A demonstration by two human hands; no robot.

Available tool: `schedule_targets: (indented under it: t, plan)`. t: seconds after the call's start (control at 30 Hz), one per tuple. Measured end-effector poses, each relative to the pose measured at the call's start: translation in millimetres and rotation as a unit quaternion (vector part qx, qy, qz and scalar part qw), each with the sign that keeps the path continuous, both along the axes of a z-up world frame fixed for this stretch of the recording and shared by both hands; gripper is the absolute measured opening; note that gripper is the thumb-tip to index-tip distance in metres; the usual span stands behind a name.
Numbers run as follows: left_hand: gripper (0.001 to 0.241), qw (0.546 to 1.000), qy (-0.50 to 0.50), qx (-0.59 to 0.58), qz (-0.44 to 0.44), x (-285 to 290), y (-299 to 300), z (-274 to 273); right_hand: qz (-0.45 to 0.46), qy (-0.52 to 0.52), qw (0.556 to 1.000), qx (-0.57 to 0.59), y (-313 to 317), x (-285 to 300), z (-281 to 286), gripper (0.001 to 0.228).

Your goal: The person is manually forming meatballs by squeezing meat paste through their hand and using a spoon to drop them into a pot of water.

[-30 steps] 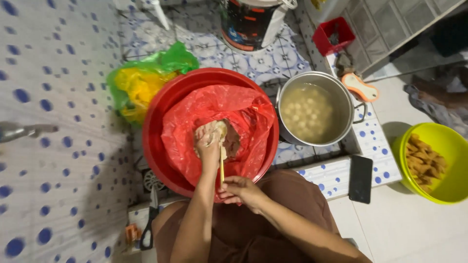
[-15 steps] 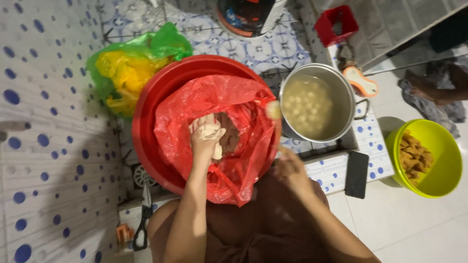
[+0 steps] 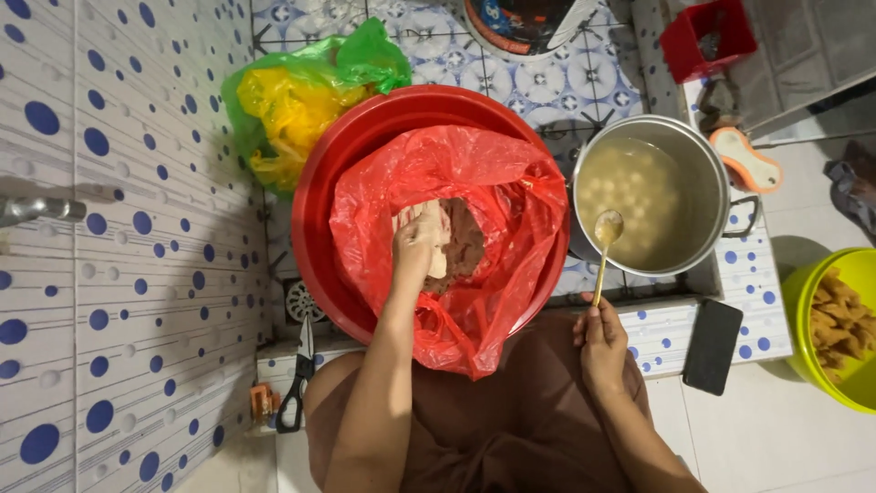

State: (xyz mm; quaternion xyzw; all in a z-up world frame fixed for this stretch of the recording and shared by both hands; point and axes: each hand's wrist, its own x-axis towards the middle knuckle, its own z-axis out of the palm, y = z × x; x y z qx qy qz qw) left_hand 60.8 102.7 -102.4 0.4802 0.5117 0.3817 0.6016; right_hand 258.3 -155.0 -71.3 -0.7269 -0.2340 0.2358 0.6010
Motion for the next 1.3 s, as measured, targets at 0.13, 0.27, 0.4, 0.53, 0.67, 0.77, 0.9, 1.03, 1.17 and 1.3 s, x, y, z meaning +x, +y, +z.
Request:
schedule_targets:
  t: [0.13,0.27,0.4,0.53,0.67,0.77,0.9,1.03,1.17,1.3]
  plan:
    - [0.038,0.997,-0.069,-0.039,0.008,7,-4,20,0.005,-0.003,1.0,-0.01,0,1,0,0.028]
    - [0.043,0.995,-0.094,-0.021,0.007,7,-1,6,0.002,-0.014,0.999,-0.03,1,1,2,0.027]
    - [0.033,0.999,-0.015,0.017,0.024,1,-4,17,0.004,-0.003,1.0,-0.025,4,-2,8,0.027]
    - [0.044,0.995,-0.049,0.083,0.006,11,-8,29,0.002,-0.009,1.0,-0.028,3,-2,4,0.027]
    - [0.01,0.995,-0.089,0.049,-0.001,-6,-3,30,0.0,0.0,1.0,-0.024,5,-2,4,0.027]
    - [0.019,0.996,-0.074,0.053,-0.013,0,-9,72,0.002,-0.006,1.0,-0.025,5,-3,3,0.027]
    - [0.034,0.997,-0.074,0.015,-0.013,0,-11,66,0.004,-0.004,1.0,-0.024,4,-5,4,0.027]
    - [0.021,0.999,0.01,0.037,-0.006,1,-9,28,0.005,-0.007,1.0,-0.025,5,-8,6,0.027]
    - [0.034,0.999,-0.015,0.043,-0.006,4,-12,60,0.006,-0.006,1.0,-0.027,6,-8,6,0.027]
    - [0.013,0.996,-0.083,0.019,-0.023,-1,-8,42,0.008,-0.013,0.999,-0.039,6,-10,6,0.027]
